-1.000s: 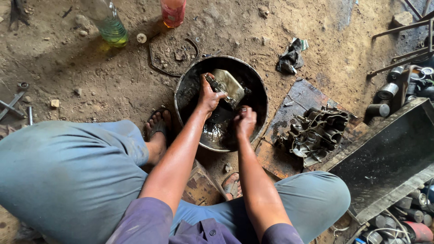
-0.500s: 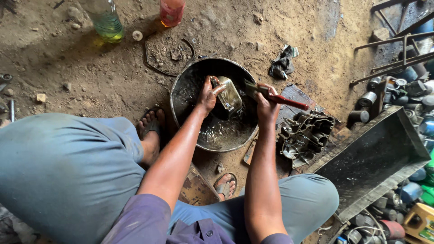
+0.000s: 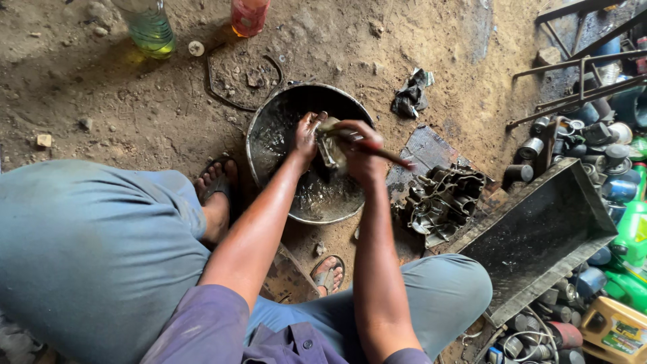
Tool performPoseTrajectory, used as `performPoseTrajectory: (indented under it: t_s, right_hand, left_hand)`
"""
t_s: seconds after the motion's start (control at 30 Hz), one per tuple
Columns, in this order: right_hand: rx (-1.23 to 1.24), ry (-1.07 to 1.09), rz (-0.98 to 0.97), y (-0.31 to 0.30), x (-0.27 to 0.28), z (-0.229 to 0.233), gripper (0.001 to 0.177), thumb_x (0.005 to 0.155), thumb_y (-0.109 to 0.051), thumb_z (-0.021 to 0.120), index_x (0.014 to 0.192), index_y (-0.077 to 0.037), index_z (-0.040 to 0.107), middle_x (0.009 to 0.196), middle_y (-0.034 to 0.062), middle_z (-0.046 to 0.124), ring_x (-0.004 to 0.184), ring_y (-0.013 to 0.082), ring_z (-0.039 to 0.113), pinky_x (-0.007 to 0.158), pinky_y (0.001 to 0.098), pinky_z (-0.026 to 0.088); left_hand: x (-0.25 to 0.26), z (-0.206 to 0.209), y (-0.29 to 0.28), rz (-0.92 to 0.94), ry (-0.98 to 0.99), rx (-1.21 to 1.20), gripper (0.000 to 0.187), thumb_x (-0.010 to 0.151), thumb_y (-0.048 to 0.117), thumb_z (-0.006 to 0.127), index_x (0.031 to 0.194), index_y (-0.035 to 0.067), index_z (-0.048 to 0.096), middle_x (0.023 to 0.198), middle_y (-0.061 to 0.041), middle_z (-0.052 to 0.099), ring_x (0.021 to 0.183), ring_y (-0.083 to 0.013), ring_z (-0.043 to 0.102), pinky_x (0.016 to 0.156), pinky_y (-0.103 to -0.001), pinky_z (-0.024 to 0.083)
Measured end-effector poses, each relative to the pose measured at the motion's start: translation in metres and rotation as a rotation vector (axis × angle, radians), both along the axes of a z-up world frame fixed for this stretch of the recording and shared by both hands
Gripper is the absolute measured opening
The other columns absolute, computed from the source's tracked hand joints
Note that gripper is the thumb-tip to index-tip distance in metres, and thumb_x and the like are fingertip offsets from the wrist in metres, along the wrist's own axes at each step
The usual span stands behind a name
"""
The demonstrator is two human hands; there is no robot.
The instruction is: The person sits on the ground and scrubs a metal mechanical part with a brush while dipping it into a bucket of liquid. The person rotates the part to clean different sides and rinses it in the bucket.
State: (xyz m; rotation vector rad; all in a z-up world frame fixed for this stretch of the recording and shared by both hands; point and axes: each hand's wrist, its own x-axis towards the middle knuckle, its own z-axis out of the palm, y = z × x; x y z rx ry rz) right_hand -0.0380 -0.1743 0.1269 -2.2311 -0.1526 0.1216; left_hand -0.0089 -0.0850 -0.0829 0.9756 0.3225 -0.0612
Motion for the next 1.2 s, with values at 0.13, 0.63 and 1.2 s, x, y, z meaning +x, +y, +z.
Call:
performPoseTrajectory:
  t_s: [0.13, 0.63, 1.2]
  right_hand:
    - [-0.115, -0.223, 0.072, 0.004, -0.012, 0.012, 0.021, 0.084, 0.002, 0.076, 0.103, -0.006, 0.074, 0.094, 0.0080, 0.076, 0.081, 0.0173, 0.074, 0.074, 0.0308, 0.060]
    - [0.064, -0.082, -0.070, -0.046, -0.007, -0.008, 0.023, 0.087, -0.002, 0.073, 0.108, -0.012, 0.074, 0.101, 0.0053, 0.077, 0.090, 0.0152, 0.072, 0.079, 0.0294, 0.057]
    - [0.606, 0.449, -0.816, -0.038, -0.029, -0.088, 0.033, 0.100, -0.016, 0.062, 0.133, -0.014, 0.062, 0.110, 0.0122, 0.064, 0.092, 0.0209, 0.065, 0.080, 0.0377, 0.062]
  left_hand:
    - [0.017, -0.010, -0.004, 0.026, 0.188, 0.066, 0.041, 0.101, 0.043, 0.066, 0.116, 0.007, 0.053, 0.103, -0.002, 0.062, 0.098, -0.0153, 0.058, 0.090, -0.035, 0.046]
    - [0.000, 0.046, 0.017, 0.082, -0.049, -0.124, 0.083, 0.073, 0.002, 0.084, 0.142, 0.020, 0.040, 0.128, -0.003, 0.053, 0.118, -0.0175, 0.055, 0.093, -0.034, 0.055]
    - [0.019, -0.003, -0.008, 0.148, 0.505, -0.397, 0.048, 0.079, 0.021, 0.071, 0.124, 0.006, 0.061, 0.102, -0.012, 0.070, 0.091, -0.0233, 0.067, 0.079, -0.046, 0.061]
